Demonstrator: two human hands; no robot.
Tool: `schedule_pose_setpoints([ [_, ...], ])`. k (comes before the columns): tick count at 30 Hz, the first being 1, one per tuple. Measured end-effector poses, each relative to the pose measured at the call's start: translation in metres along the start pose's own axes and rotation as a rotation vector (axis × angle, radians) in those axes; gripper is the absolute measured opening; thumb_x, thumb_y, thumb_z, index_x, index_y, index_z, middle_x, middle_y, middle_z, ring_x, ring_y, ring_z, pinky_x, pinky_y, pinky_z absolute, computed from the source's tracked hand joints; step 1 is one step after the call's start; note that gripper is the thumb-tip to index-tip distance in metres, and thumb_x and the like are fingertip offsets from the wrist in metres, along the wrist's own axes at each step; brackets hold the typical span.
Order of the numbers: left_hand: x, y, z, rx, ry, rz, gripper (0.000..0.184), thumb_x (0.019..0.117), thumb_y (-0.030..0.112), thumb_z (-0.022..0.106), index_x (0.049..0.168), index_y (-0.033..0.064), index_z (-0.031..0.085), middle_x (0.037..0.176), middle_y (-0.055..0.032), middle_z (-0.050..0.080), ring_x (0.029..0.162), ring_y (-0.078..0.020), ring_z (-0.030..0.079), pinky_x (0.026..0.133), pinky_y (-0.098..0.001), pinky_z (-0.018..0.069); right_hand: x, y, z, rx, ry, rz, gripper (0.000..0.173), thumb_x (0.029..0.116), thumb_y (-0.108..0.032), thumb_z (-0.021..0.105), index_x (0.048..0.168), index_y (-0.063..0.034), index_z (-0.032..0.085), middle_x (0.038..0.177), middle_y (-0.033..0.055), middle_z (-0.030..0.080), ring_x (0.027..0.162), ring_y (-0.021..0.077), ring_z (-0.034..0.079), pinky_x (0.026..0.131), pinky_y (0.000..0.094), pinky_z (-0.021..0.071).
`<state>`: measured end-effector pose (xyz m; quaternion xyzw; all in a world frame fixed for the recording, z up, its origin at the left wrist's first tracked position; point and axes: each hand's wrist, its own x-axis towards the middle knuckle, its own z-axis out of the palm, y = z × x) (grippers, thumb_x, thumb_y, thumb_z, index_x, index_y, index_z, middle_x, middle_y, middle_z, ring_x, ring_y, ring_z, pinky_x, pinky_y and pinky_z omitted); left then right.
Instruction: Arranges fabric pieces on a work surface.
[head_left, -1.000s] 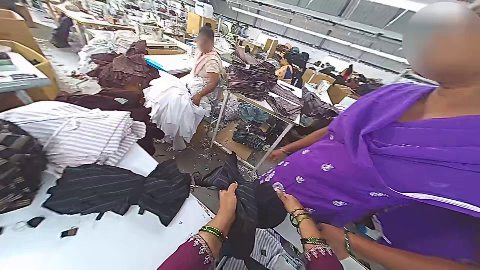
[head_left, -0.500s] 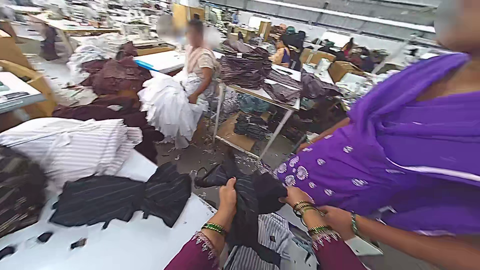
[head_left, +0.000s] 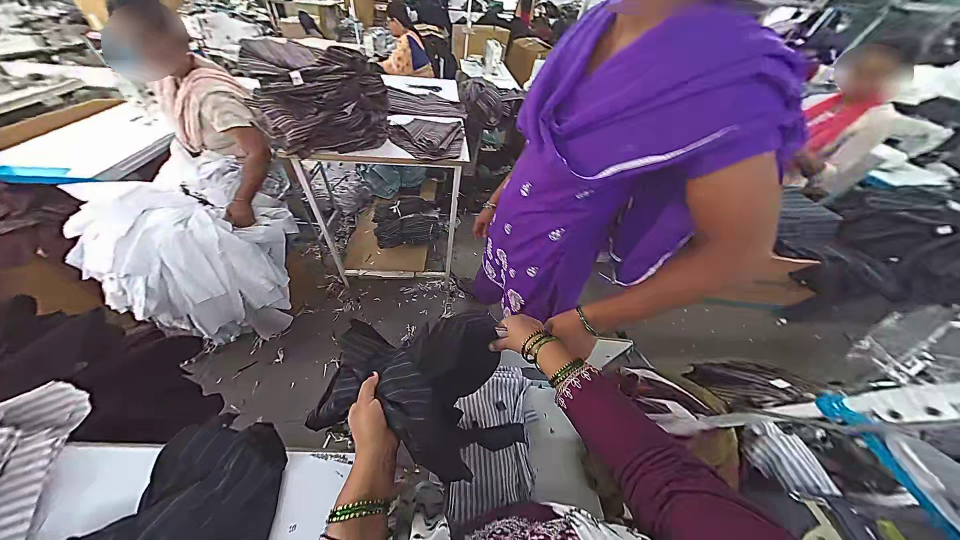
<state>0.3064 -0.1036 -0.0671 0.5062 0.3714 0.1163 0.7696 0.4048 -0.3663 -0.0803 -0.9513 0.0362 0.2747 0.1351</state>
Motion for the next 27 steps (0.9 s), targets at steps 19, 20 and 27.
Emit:
schedule_pose_setpoints([
  [19,-0.003,-0.001,-0.001,-0.026,-0.039,-0.046,0.018,0.1050,0.013,0.052,0.105,-0.0022,0.062,0.085,-0.0075,0.066,0.074,-0.0096,0.066,0.071,-0.0286,0.0556,0.021,0.007,-0.017,-0.121,0.034,0.157,0.067,0.0944,-0.057,0.066,0.131,-0.0005,0.065,0.137,0.0242,0.061,0.132,0.0397,0.056,0.107,0.0607,0.0431],
  [20,-0.003,-0.001,-0.001,-0.029,-0.038,-0.051,0.018,0.1049,0.013,0.052,0.105,-0.0022,0.062,0.085,-0.0076,0.066,0.074,-0.0098,0.066,0.071,-0.0287,0.0556,0.020,0.007,-0.016,-0.121,0.028,0.150,0.067,0.0948,-0.056,0.066,0.131,0.0003,0.065,0.137,0.0249,0.061,0.132,0.0403,0.056,0.107,0.0615,0.0429],
  [27,-0.004,-0.001,-0.002,0.014,-0.054,-0.051,0.020,0.1048,0.016,0.053,0.108,-0.0023,0.061,0.090,-0.0083,0.065,0.079,-0.0104,0.064,0.074,-0.0307,0.0545,0.012,0.005,-0.017,-0.112,0.020,0.146,0.063,0.0964,-0.053,0.065,0.124,0.0028,0.067,0.133,0.0255,0.063,0.130,0.0393,0.057,0.107,0.0586,0.0439],
])
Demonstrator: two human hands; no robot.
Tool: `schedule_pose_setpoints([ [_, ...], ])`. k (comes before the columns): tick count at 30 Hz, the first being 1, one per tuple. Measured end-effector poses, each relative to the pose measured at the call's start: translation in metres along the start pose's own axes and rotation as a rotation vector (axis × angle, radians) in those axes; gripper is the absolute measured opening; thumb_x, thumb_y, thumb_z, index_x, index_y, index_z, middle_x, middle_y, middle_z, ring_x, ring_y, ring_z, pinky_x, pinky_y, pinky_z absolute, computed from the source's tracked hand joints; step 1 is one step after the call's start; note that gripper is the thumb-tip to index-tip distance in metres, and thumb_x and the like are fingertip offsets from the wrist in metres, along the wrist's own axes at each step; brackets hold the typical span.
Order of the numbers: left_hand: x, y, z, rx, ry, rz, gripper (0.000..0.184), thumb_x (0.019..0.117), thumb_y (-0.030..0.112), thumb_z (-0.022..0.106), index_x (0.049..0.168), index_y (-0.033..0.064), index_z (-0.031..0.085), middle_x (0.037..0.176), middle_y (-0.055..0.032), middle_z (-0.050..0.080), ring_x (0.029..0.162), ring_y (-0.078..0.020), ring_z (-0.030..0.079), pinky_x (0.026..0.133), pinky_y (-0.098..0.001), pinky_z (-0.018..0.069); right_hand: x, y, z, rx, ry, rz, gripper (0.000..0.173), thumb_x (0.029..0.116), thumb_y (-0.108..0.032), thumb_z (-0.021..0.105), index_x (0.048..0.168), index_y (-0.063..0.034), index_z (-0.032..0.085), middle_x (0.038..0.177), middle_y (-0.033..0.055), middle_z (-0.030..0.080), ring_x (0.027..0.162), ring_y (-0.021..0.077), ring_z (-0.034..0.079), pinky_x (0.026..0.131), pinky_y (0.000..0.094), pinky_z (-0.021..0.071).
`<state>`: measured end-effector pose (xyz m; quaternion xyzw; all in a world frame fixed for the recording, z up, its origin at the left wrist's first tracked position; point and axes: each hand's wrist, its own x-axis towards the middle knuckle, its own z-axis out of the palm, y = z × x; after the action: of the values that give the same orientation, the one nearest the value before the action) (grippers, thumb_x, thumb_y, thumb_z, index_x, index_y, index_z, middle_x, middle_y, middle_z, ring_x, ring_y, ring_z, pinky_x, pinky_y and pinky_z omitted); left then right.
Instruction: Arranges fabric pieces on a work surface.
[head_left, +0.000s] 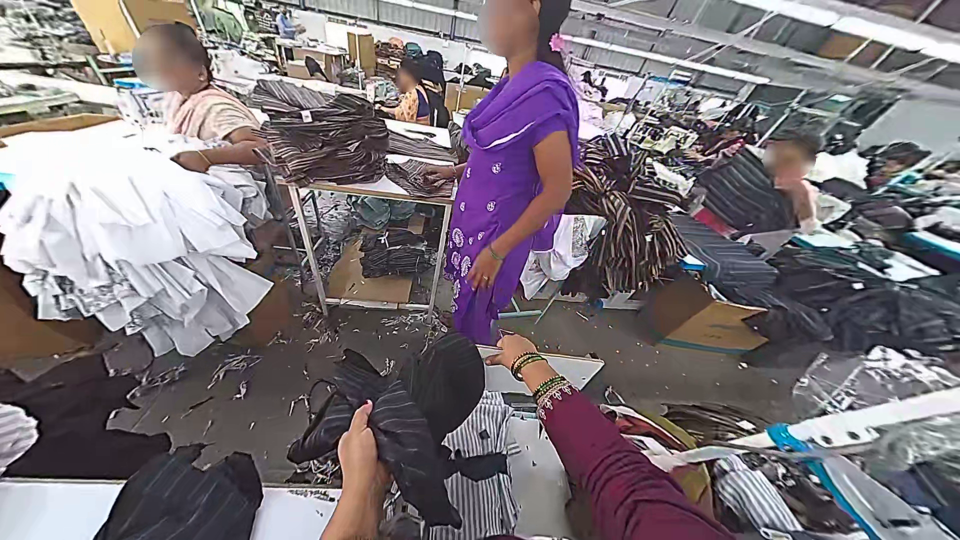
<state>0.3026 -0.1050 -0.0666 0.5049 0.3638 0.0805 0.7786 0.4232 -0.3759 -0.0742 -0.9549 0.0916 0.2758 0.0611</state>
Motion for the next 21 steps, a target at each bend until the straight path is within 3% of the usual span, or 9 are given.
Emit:
schedule_pose_setpoints([
  [5,0.000,-0.002,0.000,-0.003,-0.013,0.025,0.019,0.1048,0.014,0.053,0.108,-0.0027,0.061,0.090,-0.0084,0.064,0.078,-0.0106,0.064,0.074,-0.0301,0.0547,0.000,0.002,0.005,0.019,0.035,-0.025,0.058,0.0971,-0.047,0.067,0.126,0.0037,0.066,0.134,0.0280,0.061,0.131,0.0426,0.056,0.107,0.0623,0.0433],
  [11,0.003,-0.002,0.000,0.015,0.009,0.048,0.025,0.1047,0.016,0.054,0.114,-0.0061,0.060,0.096,-0.0127,0.065,0.083,-0.0137,0.065,0.078,-0.0337,0.0547,0.018,0.010,-0.013,0.082,0.057,-0.012,0.062,0.0971,-0.048,0.067,0.129,0.0052,0.064,0.138,0.0294,0.058,0.134,0.0431,0.053,0.109,0.0621,0.0416],
  [21,0.007,-0.006,-0.003,0.069,0.053,0.054,0.020,0.1034,0.017,0.054,0.107,-0.0014,0.061,0.085,-0.0049,0.065,0.075,-0.0071,0.065,0.073,-0.0290,0.0559,0.048,0.079,-0.031,0.127,0.080,0.093,0.061,0.1003,-0.048,0.062,0.133,0.0029,0.063,0.139,0.0263,0.059,0.135,0.0390,0.053,0.112,0.0573,0.0405],
])
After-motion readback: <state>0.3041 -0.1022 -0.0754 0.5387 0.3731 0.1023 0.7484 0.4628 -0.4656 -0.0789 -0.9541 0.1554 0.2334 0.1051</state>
